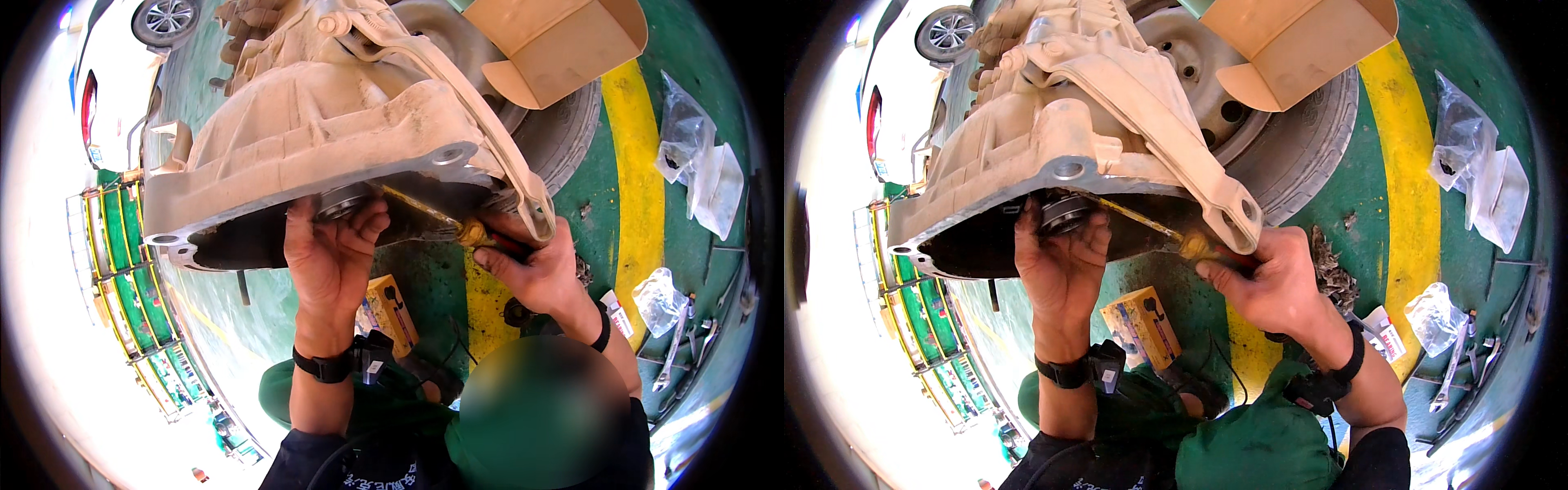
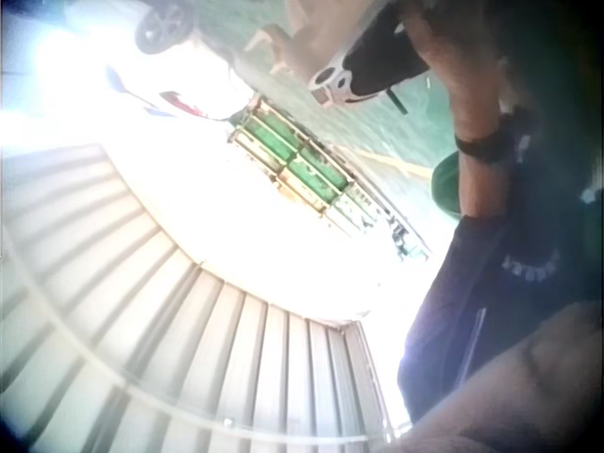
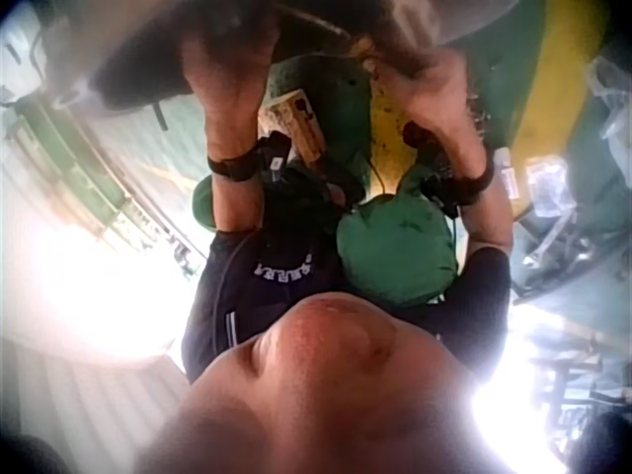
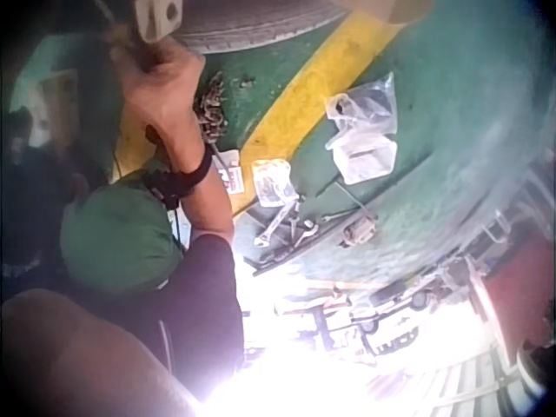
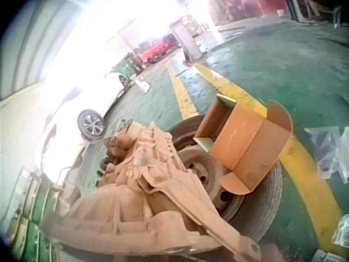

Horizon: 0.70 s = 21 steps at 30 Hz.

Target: The person is using a screwdriver to pry and a wrench to adjust the release bearing assembly within a transmission housing while kneeling on the floor.

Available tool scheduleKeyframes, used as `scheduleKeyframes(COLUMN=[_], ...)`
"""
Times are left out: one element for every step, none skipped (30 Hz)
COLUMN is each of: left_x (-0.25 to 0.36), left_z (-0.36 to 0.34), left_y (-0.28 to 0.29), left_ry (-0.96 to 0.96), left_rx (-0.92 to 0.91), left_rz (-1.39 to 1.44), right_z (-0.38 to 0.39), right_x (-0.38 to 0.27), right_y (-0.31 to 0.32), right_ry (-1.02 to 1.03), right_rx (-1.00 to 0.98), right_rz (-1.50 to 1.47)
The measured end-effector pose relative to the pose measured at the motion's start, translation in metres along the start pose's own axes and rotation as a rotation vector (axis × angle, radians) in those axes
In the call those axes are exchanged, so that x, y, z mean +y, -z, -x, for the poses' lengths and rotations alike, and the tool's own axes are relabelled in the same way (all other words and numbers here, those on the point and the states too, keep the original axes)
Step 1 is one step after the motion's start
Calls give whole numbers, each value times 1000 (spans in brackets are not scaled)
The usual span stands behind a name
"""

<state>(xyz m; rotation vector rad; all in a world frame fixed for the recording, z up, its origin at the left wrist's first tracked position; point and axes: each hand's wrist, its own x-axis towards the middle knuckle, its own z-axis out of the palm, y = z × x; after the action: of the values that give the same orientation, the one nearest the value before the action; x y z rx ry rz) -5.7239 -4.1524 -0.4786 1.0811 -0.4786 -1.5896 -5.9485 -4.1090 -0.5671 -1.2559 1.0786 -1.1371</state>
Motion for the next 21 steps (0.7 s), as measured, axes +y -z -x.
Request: scheduleKeyframes(left_x=[0, 0, -1, -1, -1, -1, 0, 0, 0, 0, -1, -1, -1, -1, -1, -1, -2, -2, -2, -3, -3], left_z=[0, -1, -1, -1, -1, -1, -1, -1, -1, -1, -2, -2, -3, -3, -3, -3, -2, -2, -2, -2, -2], left_y=[0, 1, 2, 3, 2, 2, 1, 1, 2, 2, 2, 3, 3, 3, 2, 1, 2, 3, 4, 4, 5], left_ry=[3, 0, -4, -8, -7, -7, -6, -7, -8, -10, -8, -7, -5, -6, -6, -7, -8, -10, -11, -12, -12], left_rx=[4, 18, 32, 46, 31, 16, 2, 4, 6, 9, 8, 8, 8, 20, 31, 43, 45, 46, 48, 42, 36], left_rz=[-3, -2, -1, 0, -10, -20, -31, -34, -36, -39, -37, -35, -33, -28, -24, -19, -21, -22, -24, -21, -18], right_z=[-1, -1, -1, -2, -2, -2, -2, -1, -2, -3, -3, -3, -4, -4, -5, -7, -8, -8, -8, -8, -6], right_x=[-4, -5, -7, -8, -9, -9, -10, -9, -8, -5, -3, -3, -2, -1, 1, 3, 5, 6, 8, 9, 13], right_y=[3, 4, 4, 4, 5, 4, 3, 2, 0, -1, -2, -3, -3, -3, -3, -2, -1, -1, -1, 0, 0], right_ry=[8, 17, 26, 36, 51, 63, 79, 95, 126, 156, 187, 173, 159, 145, 194, 242, 290, 284, 277, 271, 296], right_rx=[-1, 0, 2, 7, 23, 38, 62, 86, 104, 122, 141, 140, 138, 136, 130, 124, 116, 103, 90, 78, 93], right_rz=[46, 85, 123, 154, 172, 190, 192, 193, 203, 212, 221, 217, 213, 208, 242, 276, 310, 312, 315, 318, 365])
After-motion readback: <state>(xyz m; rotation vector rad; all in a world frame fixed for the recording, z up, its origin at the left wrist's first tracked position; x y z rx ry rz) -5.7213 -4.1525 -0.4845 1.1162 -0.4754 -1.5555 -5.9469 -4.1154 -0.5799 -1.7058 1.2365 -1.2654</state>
